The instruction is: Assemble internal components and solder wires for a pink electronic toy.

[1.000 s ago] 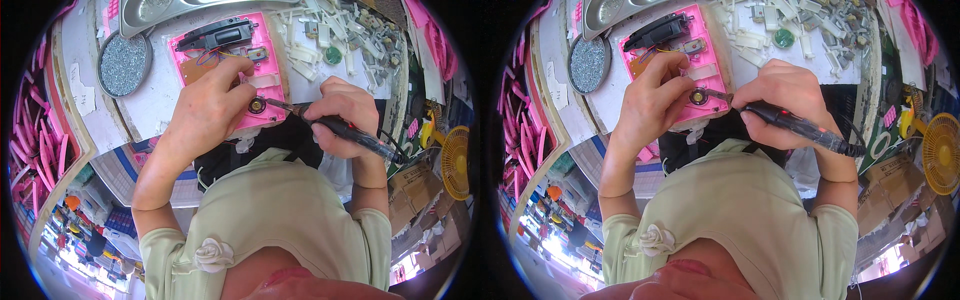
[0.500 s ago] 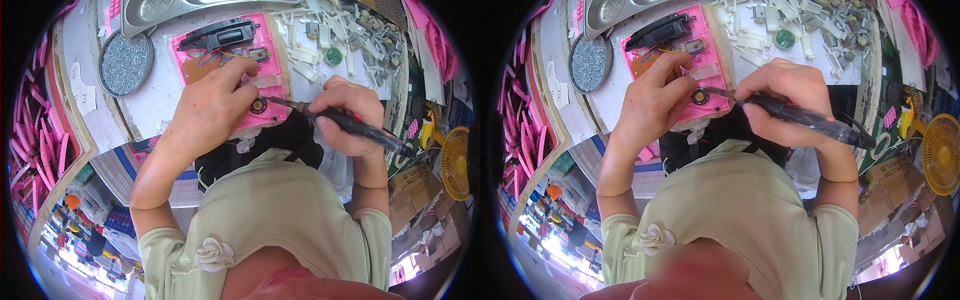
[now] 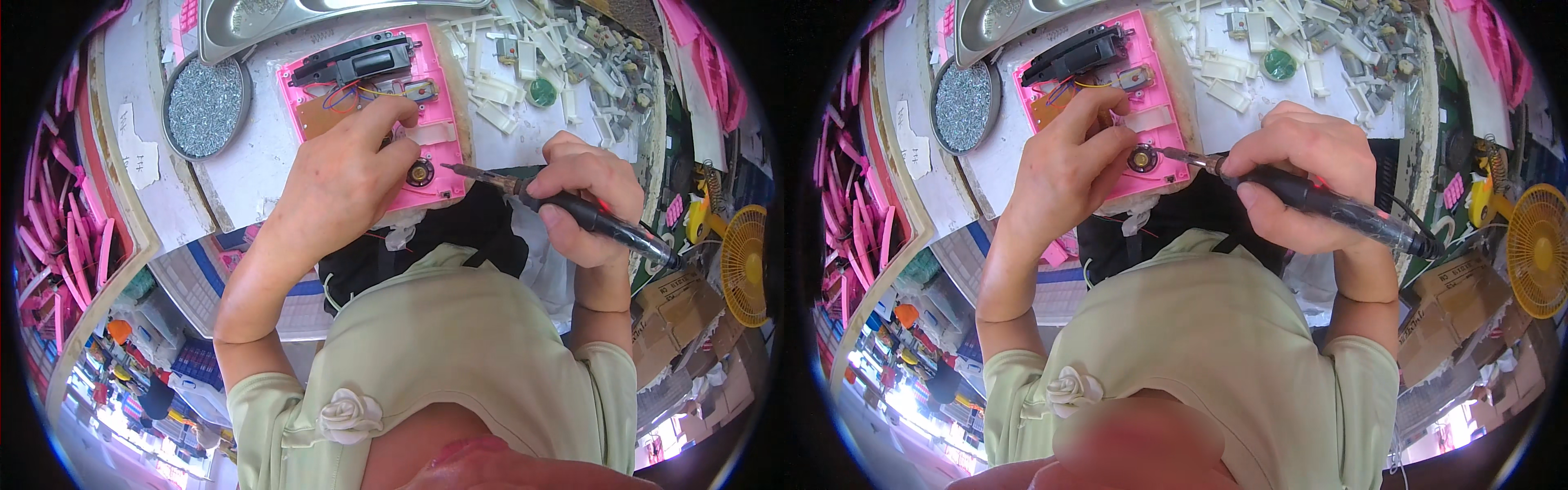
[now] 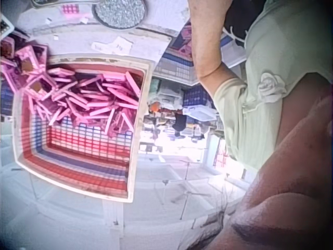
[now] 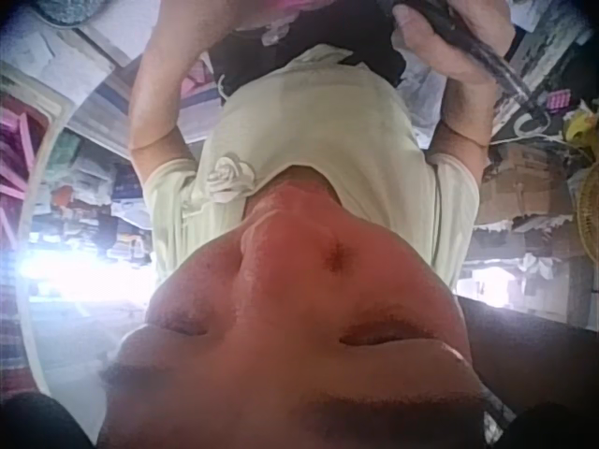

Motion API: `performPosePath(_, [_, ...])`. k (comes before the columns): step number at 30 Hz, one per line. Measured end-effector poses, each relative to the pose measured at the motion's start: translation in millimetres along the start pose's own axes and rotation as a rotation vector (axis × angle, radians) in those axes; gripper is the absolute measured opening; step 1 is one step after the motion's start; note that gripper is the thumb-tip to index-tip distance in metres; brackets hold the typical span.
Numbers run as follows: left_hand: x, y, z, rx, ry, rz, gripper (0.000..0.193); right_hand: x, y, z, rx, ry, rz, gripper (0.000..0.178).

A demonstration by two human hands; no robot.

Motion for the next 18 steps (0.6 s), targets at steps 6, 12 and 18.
performPosePath(6, [1, 0, -2, 0.019, 0.004, -0.007, 0.023, 4, -4, 4, 0.087, -0.035, 0.001, 0.023])
performPosePath(12, [46, -23, -24, 0.172, 0.387, 0.175, 0.028, 12, -2, -1, 0.096, 0.011, 0.033, 0.021])
performPosePath(18, [50, -45, -23, 0.264, 0.390, 0.144, 0.017, 16, -1, -1, 0.124, 0.023, 0.022, 0.024])
Point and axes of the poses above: each hand's wrist, its own z-axis towards the middle knuckle, its own x-axis out of the back of the hand, y = z × x, the point moved 9 cm from there along z, towards the middle knuckle, and after that the axes turned 15 degrees about -x, right-handed, at the moved point
